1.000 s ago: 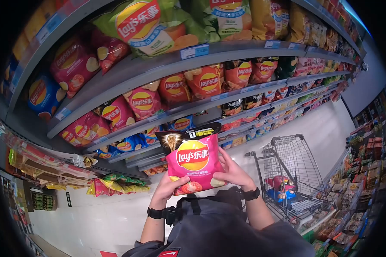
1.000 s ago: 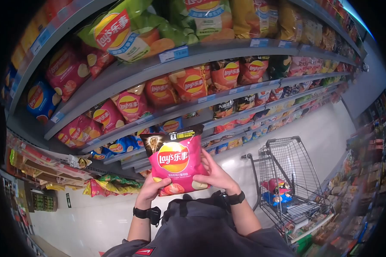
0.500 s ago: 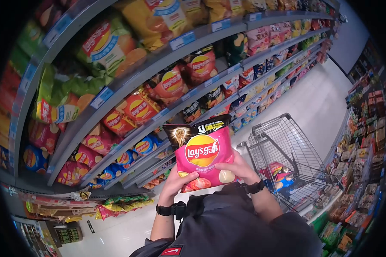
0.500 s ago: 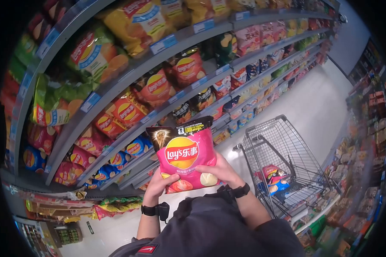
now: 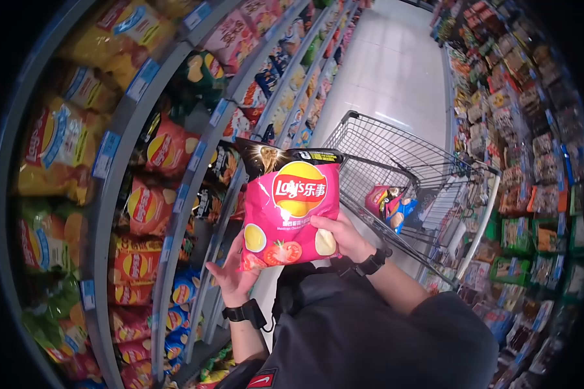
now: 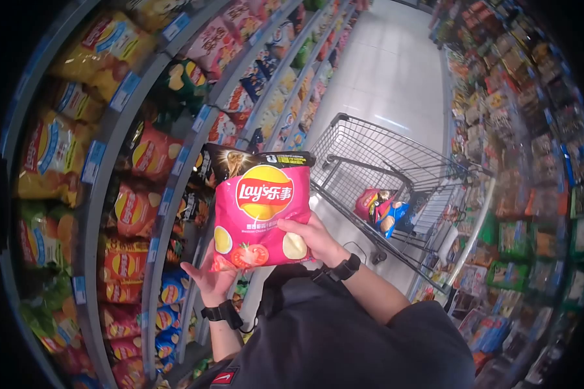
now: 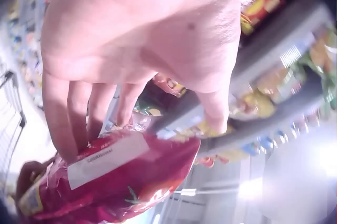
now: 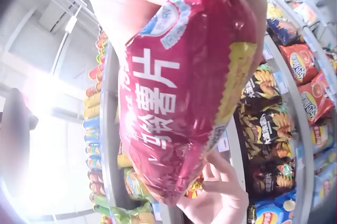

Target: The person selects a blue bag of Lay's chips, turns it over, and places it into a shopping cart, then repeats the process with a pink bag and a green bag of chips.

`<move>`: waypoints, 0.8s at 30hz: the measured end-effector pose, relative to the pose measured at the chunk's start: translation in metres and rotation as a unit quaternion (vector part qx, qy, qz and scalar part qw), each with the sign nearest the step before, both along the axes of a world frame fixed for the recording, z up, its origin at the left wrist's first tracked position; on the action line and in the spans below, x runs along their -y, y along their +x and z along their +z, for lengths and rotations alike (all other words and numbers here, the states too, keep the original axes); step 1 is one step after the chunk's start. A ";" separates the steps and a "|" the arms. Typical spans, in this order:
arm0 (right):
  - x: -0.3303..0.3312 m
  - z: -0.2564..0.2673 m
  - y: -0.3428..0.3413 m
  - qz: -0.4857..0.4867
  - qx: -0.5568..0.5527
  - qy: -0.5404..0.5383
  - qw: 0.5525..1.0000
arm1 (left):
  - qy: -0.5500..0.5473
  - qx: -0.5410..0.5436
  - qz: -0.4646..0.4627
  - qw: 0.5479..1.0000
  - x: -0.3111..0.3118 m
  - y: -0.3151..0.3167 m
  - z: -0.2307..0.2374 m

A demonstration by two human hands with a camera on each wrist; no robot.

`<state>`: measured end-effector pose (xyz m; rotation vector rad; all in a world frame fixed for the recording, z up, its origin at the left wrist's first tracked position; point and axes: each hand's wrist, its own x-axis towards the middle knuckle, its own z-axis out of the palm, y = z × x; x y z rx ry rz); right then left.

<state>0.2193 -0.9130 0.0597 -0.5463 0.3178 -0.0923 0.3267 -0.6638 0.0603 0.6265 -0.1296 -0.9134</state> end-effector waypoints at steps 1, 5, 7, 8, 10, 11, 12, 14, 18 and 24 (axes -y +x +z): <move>-0.003 0.000 0.005 -0.025 0.001 -0.001 1.000 | -0.023 -0.036 -0.014 0.999 0.008 0.006 -0.005; -0.028 -0.001 0.032 -0.172 0.003 -0.045 0.984 | -0.002 -0.058 -0.082 0.995 0.042 0.026 -0.043; -0.045 -0.003 0.046 -0.191 0.001 -0.088 0.978 | 0.065 -0.047 -0.076 0.994 0.060 0.025 -0.041; -0.053 -0.003 0.052 -0.208 -0.002 -0.147 0.967 | 0.056 -0.020 -0.054 0.997 0.063 0.029 -0.051; -0.065 -0.010 0.056 -0.224 -0.016 -0.180 0.958 | 0.072 -0.067 -0.076 0.992 0.057 0.051 -0.068; -0.070 -0.014 0.057 -0.227 -0.022 -0.209 0.951 | 0.091 -0.108 -0.082 0.987 0.054 0.060 -0.072; -0.069 -0.024 0.056 -0.204 -0.005 -0.234 0.950 | 0.104 -0.109 -0.089 0.985 0.055 0.068 -0.070; -0.053 -0.060 0.054 -0.236 -0.005 -0.195 0.952 | 0.129 -0.091 -0.094 0.983 0.064 0.078 -0.066; 0.024 -0.069 0.030 -0.278 -0.022 -0.025 0.960 | 0.178 -0.085 -0.118 0.973 0.092 0.101 -0.075; 0.143 -0.055 -0.017 -0.100 -0.076 -0.116 0.985 | 0.278 -0.057 -0.228 0.931 0.173 0.127 -0.088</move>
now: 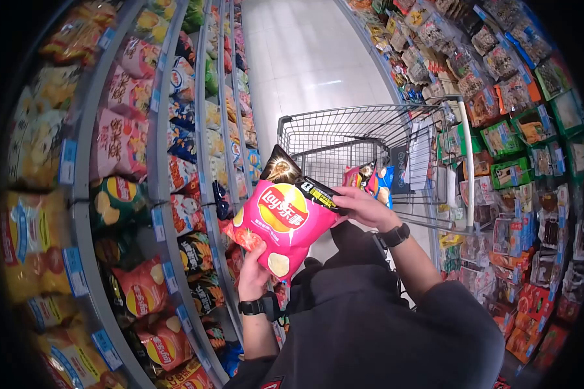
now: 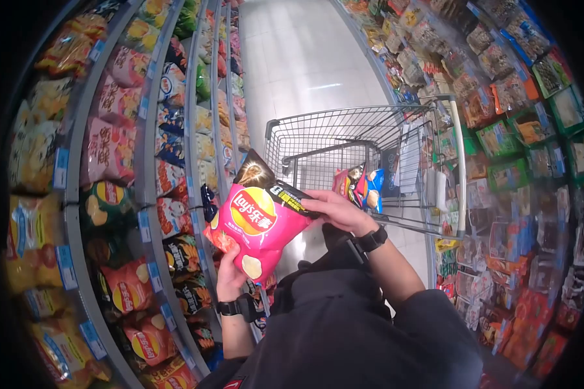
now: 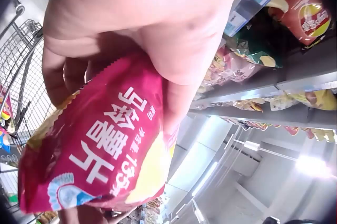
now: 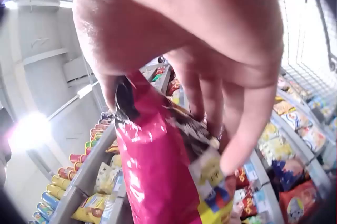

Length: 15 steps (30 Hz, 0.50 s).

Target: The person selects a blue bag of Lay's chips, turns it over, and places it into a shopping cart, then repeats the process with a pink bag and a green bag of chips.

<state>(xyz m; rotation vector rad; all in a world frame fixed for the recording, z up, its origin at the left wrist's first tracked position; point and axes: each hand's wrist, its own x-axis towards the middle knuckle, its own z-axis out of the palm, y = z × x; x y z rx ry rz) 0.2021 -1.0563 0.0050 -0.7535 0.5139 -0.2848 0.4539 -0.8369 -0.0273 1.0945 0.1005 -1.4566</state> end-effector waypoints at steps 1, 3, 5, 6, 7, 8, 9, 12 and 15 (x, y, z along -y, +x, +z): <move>0.017 -0.002 -0.007 0.022 -0.009 -0.017 1.000 | 0.008 0.001 -0.003 1.000 0.013 0.004 -0.003; 0.055 -0.027 -0.029 0.031 -0.023 -0.001 0.999 | 0.013 0.034 -0.086 0.996 0.051 0.005 0.003; 0.087 -0.044 -0.040 0.040 -0.037 0.018 0.998 | 0.005 0.054 -0.101 0.993 0.090 -0.003 0.012; 0.099 -0.041 -0.044 0.011 -0.039 0.056 0.998 | 0.008 0.060 -0.115 0.992 0.109 -0.007 0.014; 0.111 -0.043 -0.046 -0.017 -0.043 0.094 0.995 | 0.010 0.065 -0.128 0.990 0.128 -0.010 0.014; 0.120 -0.051 -0.048 -0.030 -0.038 0.067 0.997 | 0.017 0.074 -0.152 0.986 0.145 -0.012 0.012; 0.128 -0.062 -0.050 -0.029 -0.041 0.078 0.996 | 0.013 0.085 -0.165 0.982 0.164 -0.016 0.011; 0.154 -0.090 -0.056 -0.037 -0.081 0.041 0.995 | 0.016 0.076 -0.182 0.980 0.212 -0.019 -0.031; 0.173 -0.101 -0.057 -0.108 -0.133 0.050 0.984 | 0.057 0.124 -0.120 0.983 0.259 -0.030 -0.077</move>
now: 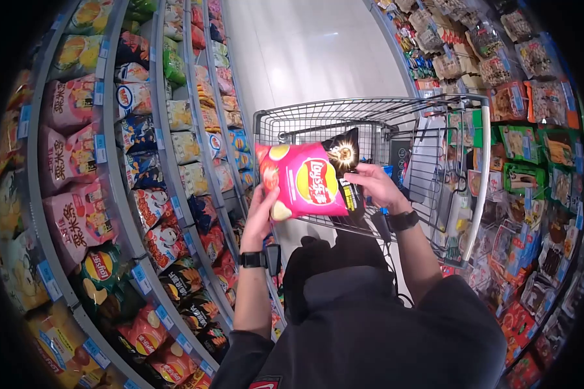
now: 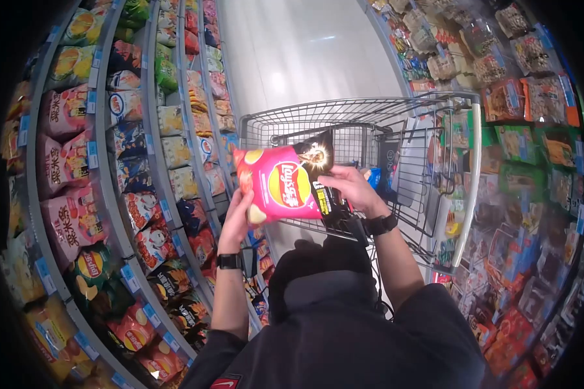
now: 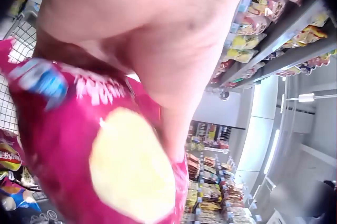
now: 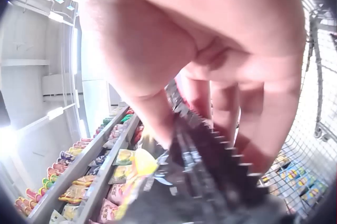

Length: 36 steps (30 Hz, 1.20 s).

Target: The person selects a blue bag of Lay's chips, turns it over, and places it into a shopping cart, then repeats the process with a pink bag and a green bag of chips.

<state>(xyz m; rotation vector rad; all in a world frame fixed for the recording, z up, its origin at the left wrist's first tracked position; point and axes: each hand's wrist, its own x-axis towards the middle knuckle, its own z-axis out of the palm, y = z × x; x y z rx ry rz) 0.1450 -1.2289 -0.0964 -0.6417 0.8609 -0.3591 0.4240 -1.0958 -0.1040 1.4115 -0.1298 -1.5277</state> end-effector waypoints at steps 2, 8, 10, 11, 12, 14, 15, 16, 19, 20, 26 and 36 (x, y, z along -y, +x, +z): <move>0.007 -0.009 -0.002 0.018 -0.085 -0.049 0.995 | 0.093 0.111 0.004 0.989 0.023 -0.009 -0.014; -0.021 -0.106 0.013 -0.044 -0.128 -0.158 0.978 | -0.029 0.220 -0.074 0.972 0.030 -0.046 -0.124; -0.028 -0.116 0.020 -0.082 -0.170 -0.014 0.982 | 0.020 0.216 -0.144 0.966 0.033 -0.057 -0.129; -0.035 -0.134 0.022 -0.096 -0.165 -0.001 0.982 | 0.022 0.212 -0.145 0.966 0.032 -0.064 -0.134; -0.047 -0.176 0.021 -0.095 -0.182 0.007 0.979 | 0.041 0.224 -0.158 0.961 0.031 -0.069 -0.142; -0.043 -0.180 0.025 0.002 -0.282 0.013 0.959 | 0.071 0.190 -0.170 0.964 0.028 -0.076 -0.168; -0.045 -0.189 0.029 -0.009 -0.274 0.037 0.961 | 0.068 0.166 -0.170 0.969 0.028 -0.079 -0.182; -0.045 -0.200 0.030 0.010 -0.289 0.056 0.956 | 0.068 0.141 -0.168 0.973 0.023 -0.083 -0.194; -0.050 -0.239 0.035 0.033 -0.365 0.018 0.930 | 0.079 0.149 -0.233 0.958 0.021 -0.090 -0.211; -0.055 -0.264 0.035 0.049 -0.414 -0.045 0.908 | 0.069 0.141 -0.239 0.958 0.016 -0.091 -0.229; -0.051 -0.291 0.033 0.077 -0.456 -0.063 0.885 | 0.129 0.084 -0.222 0.963 0.029 -0.108 -0.228; -0.058 -0.291 0.018 0.122 -0.491 -0.105 0.856 | 0.140 0.059 -0.279 0.948 0.016 -0.122 -0.233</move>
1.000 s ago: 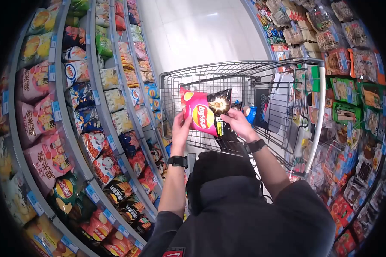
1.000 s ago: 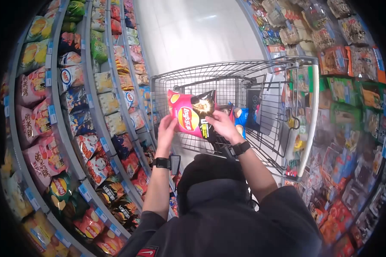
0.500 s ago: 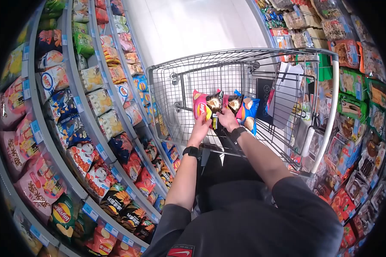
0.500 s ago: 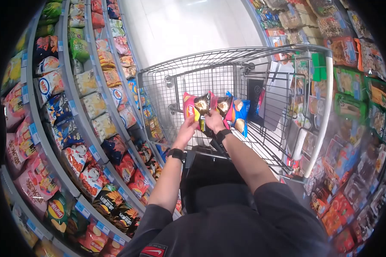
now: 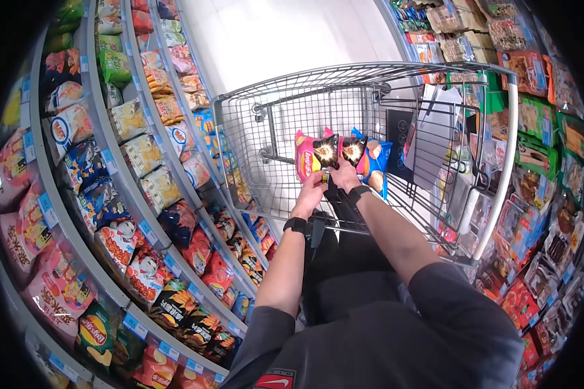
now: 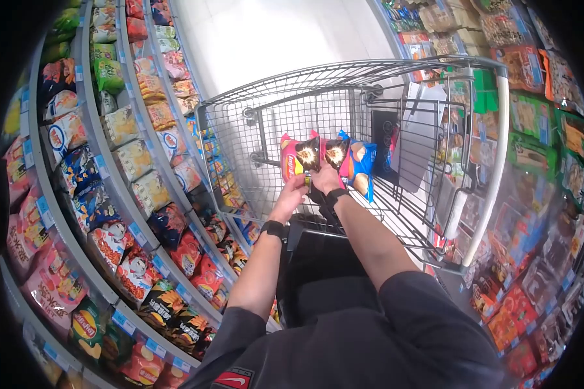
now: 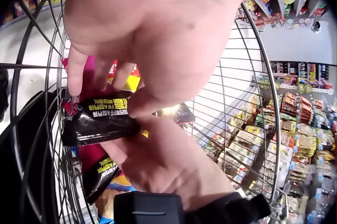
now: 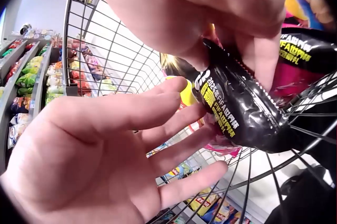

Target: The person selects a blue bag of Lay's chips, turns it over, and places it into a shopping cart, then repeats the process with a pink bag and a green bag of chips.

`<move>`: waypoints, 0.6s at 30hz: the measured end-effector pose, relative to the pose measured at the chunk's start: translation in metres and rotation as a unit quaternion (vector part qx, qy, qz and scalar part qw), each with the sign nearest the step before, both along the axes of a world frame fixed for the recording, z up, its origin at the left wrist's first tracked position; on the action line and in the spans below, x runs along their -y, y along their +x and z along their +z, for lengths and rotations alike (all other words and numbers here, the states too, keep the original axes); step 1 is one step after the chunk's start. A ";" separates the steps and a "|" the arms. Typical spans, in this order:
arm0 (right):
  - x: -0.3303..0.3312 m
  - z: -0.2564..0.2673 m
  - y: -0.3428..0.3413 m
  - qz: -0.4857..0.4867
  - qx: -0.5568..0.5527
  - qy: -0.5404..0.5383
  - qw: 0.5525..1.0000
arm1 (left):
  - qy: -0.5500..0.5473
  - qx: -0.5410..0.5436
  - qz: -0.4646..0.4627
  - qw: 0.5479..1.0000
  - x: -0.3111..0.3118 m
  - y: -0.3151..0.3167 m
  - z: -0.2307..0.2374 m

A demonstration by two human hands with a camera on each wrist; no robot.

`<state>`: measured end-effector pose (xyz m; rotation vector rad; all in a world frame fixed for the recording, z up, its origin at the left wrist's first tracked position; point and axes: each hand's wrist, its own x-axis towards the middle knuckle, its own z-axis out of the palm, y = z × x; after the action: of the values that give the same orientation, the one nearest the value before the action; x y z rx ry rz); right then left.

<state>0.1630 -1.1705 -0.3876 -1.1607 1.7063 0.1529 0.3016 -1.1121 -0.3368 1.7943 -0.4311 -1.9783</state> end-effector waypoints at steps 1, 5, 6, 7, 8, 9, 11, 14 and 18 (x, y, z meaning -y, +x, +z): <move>-0.003 0.001 -0.001 -0.004 0.009 0.004 1.000 | 0.004 -0.001 0.000 1.000 -0.002 0.002 0.000; 0.003 0.034 -0.003 0.095 -0.001 0.027 0.995 | 0.023 0.022 0.032 0.999 -0.004 0.009 0.026; 0.010 0.050 -0.004 0.209 -0.023 0.045 0.977 | 0.017 0.025 0.039 0.999 -0.005 0.013 0.030; 0.013 0.068 -0.007 0.252 -0.027 0.041 0.966 | 0.011 0.012 0.046 0.999 -0.009 0.018 0.035; 0.017 0.087 -0.009 0.279 -0.023 0.057 0.958 | 0.006 -0.001 0.055 0.998 -0.012 0.024 0.040; 0.012 0.084 -0.017 0.303 -0.001 0.051 0.952 | 0.005 0.008 0.039 0.999 -0.014 0.031 0.052; 0.011 0.093 -0.028 0.351 0.015 0.052 0.935 | -0.005 0.031 0.056 0.998 -0.019 0.042 0.074; 0.013 0.107 -0.038 0.400 0.036 0.112 0.909 | -0.029 0.064 0.100 0.993 -0.036 0.056 0.097; 0.007 0.118 -0.032 0.463 0.052 0.100 0.879 | -0.119 0.070 0.173 0.975 -0.065 0.067 0.129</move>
<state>0.1312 -1.1775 -0.2692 -1.7000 0.8866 0.8168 0.3689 -1.0467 -0.2079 1.7270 -0.3536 -1.5037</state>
